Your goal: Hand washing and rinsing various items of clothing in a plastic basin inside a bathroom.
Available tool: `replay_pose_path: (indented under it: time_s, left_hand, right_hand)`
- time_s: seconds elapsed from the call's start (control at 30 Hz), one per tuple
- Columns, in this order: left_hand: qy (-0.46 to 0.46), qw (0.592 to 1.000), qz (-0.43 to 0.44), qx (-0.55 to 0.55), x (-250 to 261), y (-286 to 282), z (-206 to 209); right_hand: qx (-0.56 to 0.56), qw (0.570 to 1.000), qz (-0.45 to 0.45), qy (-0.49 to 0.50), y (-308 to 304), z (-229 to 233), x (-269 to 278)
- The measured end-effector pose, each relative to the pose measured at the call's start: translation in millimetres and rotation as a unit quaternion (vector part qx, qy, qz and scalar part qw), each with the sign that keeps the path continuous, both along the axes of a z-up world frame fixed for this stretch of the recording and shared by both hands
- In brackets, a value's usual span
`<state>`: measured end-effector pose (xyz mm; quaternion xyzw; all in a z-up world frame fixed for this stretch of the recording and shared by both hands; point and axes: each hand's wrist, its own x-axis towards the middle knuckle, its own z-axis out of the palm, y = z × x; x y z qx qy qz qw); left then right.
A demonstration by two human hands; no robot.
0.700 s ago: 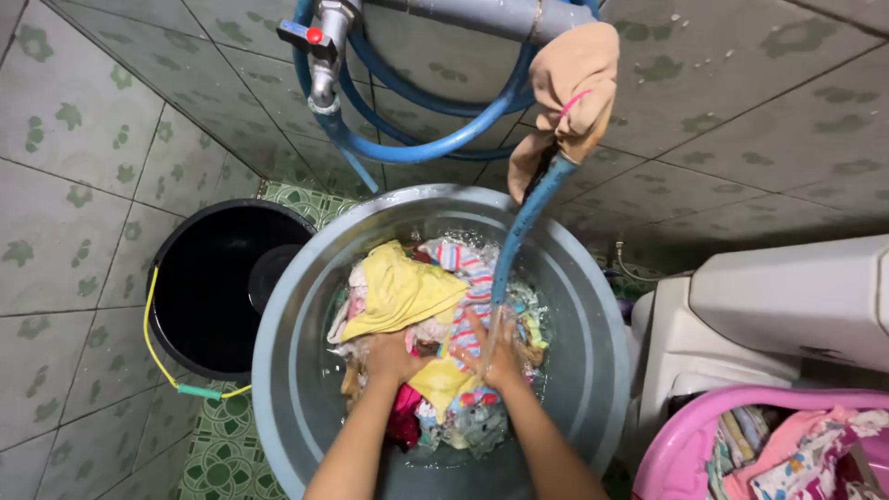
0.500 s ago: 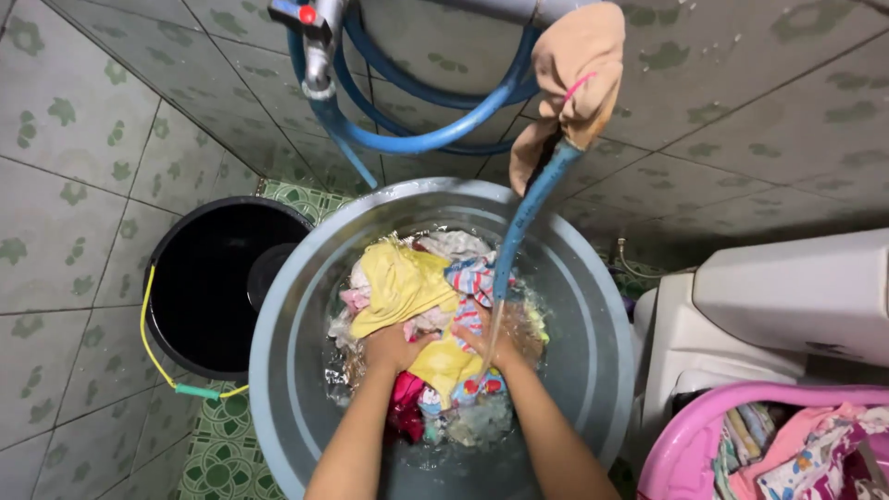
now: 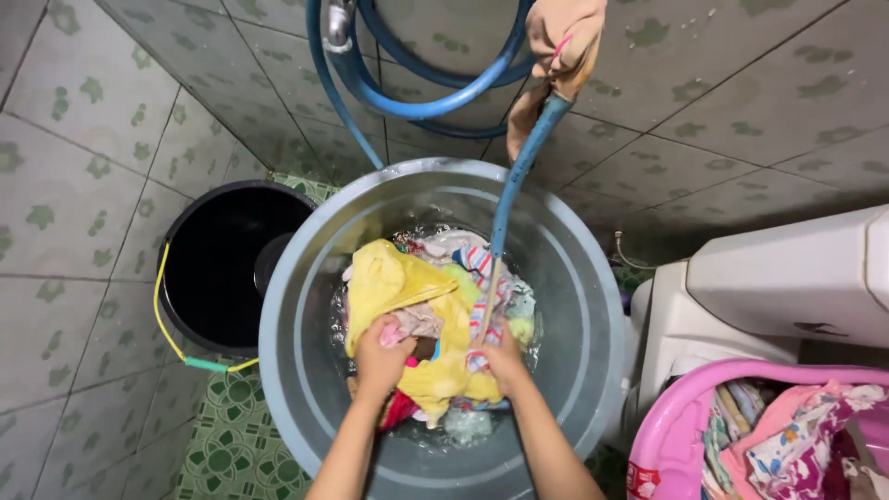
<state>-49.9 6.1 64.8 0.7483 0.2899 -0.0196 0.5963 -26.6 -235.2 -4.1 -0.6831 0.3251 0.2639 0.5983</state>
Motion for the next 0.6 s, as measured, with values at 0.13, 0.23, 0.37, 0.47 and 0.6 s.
replay_pose_path:
  time_s: [0.13,0.23,0.37,0.47,0.6]
  left_hand:
    - [-0.144,0.987,-0.032,0.058,-7,25,53]
    - [-0.087,0.991,-0.013,0.097,-8,41,90]
    - [-0.103,0.988,-0.044,0.109,-10,45,78]
    - [-0.077,0.983,-0.105,0.126,-8,30,48]
    - [-0.031,0.969,-0.224,0.095,-9,8,22]
  right_hand:
    - [0.205,0.970,-0.111,0.070,20,37,-25]
    - [0.241,0.962,-0.100,0.083,23,25,-30]
    - [0.178,0.978,-0.072,-0.074,17,65,-10]
    - [-0.116,0.950,0.079,-0.280,-7,53,7]
    - [-0.468,0.848,0.184,-0.169,0,112,21]
